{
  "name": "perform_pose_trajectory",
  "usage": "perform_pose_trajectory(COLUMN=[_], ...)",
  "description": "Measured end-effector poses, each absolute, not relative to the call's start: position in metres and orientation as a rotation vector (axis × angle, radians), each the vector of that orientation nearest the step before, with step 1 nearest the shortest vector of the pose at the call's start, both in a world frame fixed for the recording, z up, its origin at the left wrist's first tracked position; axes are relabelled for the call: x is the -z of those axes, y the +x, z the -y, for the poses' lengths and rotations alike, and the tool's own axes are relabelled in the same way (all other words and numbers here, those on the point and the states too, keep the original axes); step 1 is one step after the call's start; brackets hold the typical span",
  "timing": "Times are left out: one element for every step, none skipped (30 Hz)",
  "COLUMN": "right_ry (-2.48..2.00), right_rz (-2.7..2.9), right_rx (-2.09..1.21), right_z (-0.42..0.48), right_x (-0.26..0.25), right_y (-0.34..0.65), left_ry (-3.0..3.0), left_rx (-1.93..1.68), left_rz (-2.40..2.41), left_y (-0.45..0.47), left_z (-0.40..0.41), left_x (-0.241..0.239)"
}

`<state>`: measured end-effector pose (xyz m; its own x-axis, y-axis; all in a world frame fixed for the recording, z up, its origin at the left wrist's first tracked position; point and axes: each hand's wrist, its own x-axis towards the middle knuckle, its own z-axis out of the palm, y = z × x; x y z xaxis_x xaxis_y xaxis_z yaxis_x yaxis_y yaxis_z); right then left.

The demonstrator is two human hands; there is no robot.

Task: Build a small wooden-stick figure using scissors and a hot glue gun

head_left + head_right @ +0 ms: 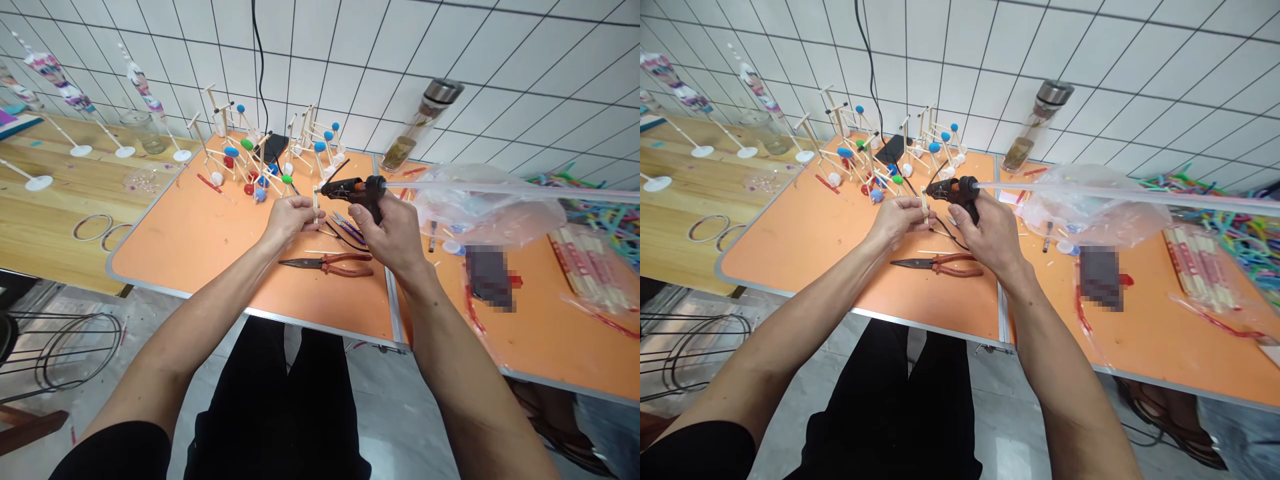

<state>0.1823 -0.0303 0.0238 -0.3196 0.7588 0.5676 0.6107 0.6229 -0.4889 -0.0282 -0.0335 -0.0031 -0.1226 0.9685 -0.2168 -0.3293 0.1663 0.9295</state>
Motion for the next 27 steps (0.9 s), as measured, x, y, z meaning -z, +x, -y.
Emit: perform_pose_trajectory(right_ry=[-1.07,-1.067,-1.064,-1.062,-1.062,-1.061,-1.061,-1.058,-1.055,-1.052,-1.05,-1.05,-1.052,-1.054,-1.056,-1.055,-1.05,-1.043,-1.037,-1.034,-1.034,-1.037,-1.041,-1.045,-1.046,-1.045,-1.042], right_rz=[2.041,2.04,2.038,2.036,2.033,2.031,2.03,2.029,2.028,2.027,2.026,2.025,2.025,2.023,2.023,2.022,2.02,2.018,2.017,2.017,2.018,2.017,2.019,2.02,2.022,2.023,2.026], right_rx=[-0.238,-0.242,-0.246,-0.25,-0.255,-0.26,-0.262,-0.264,-0.263,-0.261,-0.257,-0.253,-0.25,-0.247,-0.246,-0.247,-0.249,-0.253,-0.258,-0.264,-0.27,-0.272,-0.271,-0.267,-0.26,-0.253,-0.246], right_z=[0.0305,0.0306,0.0307,0.0308,0.0308,0.0308,0.0309,0.0309,0.031,0.0311,0.0311,0.0312,0.0313,0.0314,0.0314,0.0314,0.0314,0.0314,0.0314,0.0315,0.0315,0.0317,0.0319,0.0321,0.0324,0.0327,0.033], right_x=[-0.0238,-0.0238,-0.0237,-0.0235,-0.0233,-0.0231,-0.023,-0.0229,-0.0228,-0.0227,-0.0227,-0.0226,-0.0226,-0.0225,-0.0224,-0.0223,-0.0222,-0.0222,-0.0221,-0.0221,-0.022,-0.022,-0.022,-0.022,-0.022,-0.0221,-0.022], right_y=[0.1823,0.1822,0.1821,0.182,0.1818,0.1816,0.1814,0.1812,0.181,0.1809,0.1808,0.1807,0.1806,0.1806,0.1806,0.1806,0.1807,0.1807,0.1807,0.1807,0.1807,0.1807,0.1806,0.1805,0.1804,0.1802,0.18], left_ry=[0.747,0.743,0.74,0.737,0.734,0.731,0.73,0.729,0.729,0.729,0.73,0.731,0.732,0.732,0.732,0.731,0.729,0.727,0.726,0.728,0.731,0.734,0.736,0.738,0.739,0.738,0.737], left_rx=[-1.313,-1.319,-1.324,-1.329,-1.33,-1.331,-1.33,-1.327,-1.325,-1.325,-1.325,-1.326,-1.328,-1.331,-1.334,-1.337,-1.34,-1.343,-1.345,-1.346,-1.346,-1.345,-1.345,-1.346,-1.347,-1.35,-1.352], left_rz=[-1.162,-1.161,-1.16,-1.159,-1.158,-1.158,-1.157,-1.155,-1.154,-1.152,-1.152,-1.152,-1.152,-1.153,-1.152,-1.151,-1.149,-1.148,-1.147,-1.147,-1.147,-1.148,-1.148,-1.148,-1.147,-1.146,-1.145], left_y=[-0.0278,-0.0275,-0.0272,-0.0271,-0.027,-0.027,-0.0272,-0.0273,-0.0275,-0.0277,-0.0278,-0.0278,-0.0277,-0.0275,-0.0273,-0.027,-0.0267,-0.0265,-0.0264,-0.0263,-0.0264,-0.0264,-0.0264,-0.0264,-0.0264,-0.0263,-0.0263], left_z=[0.0337,0.0339,0.034,0.0339,0.0338,0.0336,0.0333,0.033,0.0327,0.0325,0.0324,0.0325,0.0326,0.0328,0.0332,0.0335,0.0339,0.0341,0.0343,0.0345,0.0345,0.0345,0.0345,0.0345,0.0345,0.0345,0.0345], left_x=[0.0028,0.0026,0.0026,0.0028,0.0031,0.0036,0.0041,0.0046,0.0051,0.0055,0.0057,0.0057,0.0055,0.0051,0.0045,0.0038,0.0031,0.0024,0.0019,0.0016,0.0014,0.0014,0.0014,0.0014,0.0013,0.0013,0.0012])
